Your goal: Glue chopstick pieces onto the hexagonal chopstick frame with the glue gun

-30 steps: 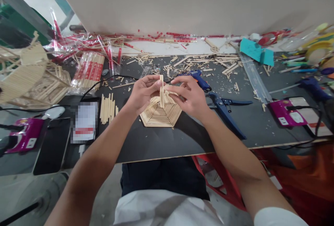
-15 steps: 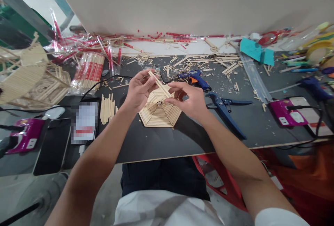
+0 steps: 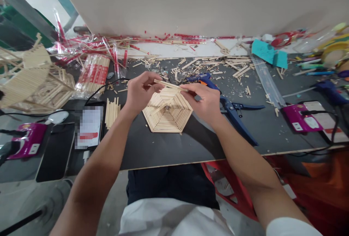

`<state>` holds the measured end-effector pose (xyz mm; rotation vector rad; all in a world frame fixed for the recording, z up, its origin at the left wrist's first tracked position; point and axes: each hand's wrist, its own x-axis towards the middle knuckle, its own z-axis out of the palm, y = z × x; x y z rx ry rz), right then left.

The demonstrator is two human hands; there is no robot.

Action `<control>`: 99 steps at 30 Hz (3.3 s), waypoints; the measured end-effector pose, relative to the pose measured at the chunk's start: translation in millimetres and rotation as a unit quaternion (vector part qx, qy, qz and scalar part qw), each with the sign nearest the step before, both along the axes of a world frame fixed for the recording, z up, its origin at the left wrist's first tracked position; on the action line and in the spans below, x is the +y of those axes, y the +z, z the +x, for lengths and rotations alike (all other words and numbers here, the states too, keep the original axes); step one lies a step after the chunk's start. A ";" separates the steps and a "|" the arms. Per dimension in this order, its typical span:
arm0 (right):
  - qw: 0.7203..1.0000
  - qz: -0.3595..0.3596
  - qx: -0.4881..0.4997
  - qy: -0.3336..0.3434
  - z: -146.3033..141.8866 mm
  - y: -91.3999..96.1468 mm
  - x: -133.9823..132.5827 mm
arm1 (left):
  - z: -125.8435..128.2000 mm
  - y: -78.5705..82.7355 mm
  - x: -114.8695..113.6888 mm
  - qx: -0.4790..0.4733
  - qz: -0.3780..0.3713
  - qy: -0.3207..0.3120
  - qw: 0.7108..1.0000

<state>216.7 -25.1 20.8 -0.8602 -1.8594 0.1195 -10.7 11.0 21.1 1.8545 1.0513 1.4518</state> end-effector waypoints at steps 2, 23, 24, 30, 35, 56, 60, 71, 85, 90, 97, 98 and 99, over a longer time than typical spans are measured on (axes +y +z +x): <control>1.000 0.001 0.000 0.001 1.9 1.6 1.5 | -1.9 4.8 -4.0 0.076 0.037 0.023 0.996; 0.998 -0.068 0.004 -0.004 7.3 -3.6 8.3 | 0.2 -0.8 -7.7 0.161 0.053 0.014 0.985; 0.998 -0.065 0.004 -0.003 6.9 -5.0 8.7 | 0.6 -1.3 -8.2 0.162 0.053 0.009 0.985; 0.997 -0.064 0.013 -0.032 5.5 -13.2 13.0 | 4.3 -4.2 -11.3 0.183 0.049 0.004 0.982; 0.993 -0.104 0.029 -0.039 5.8 -19.4 17.8 | 7.1 -8.2 -8.2 0.165 0.021 0.017 0.986; 0.996 -0.088 0.011 -0.013 7.3 -19.4 21.3 | 19.9 -2.9 -15.7 -0.024 -0.084 -0.020 0.996; 0.999 -0.023 -0.030 -0.018 4.2 -18.2 17.9 | 25.2 5.2 -22.3 0.002 -0.041 -0.032 0.999; 0.997 -0.043 -0.039 0.042 -6.5 -20.9 8.6 | 31.5 0.5 -28.3 -0.021 -0.009 -0.021 1.000; 0.969 -0.236 0.029 0.066 -16.0 -1.0 -10.4 | 31.4 -11.9 -22.8 -0.028 -0.012 -0.006 1.000; 0.968 -0.242 0.003 0.062 -17.3 0.1 -11.0 | 30.6 -10.0 -21.1 -0.040 -0.032 -0.016 0.999; 0.962 -0.263 0.068 0.007 -11.4 -8.0 -4.2 | 14.0 -3.7 -7.8 -0.030 -0.078 -0.030 0.996; 0.963 -0.259 0.076 -0.002 -9.2 -8.7 -2.3 | 10.9 -3.3 -5.8 -0.029 -0.089 -0.032 0.995; 0.965 -0.251 0.078 -0.010 -6.9 -9.2 -0.5 | 8.3 -3.1 -4.3 -0.028 -0.104 -0.038 0.994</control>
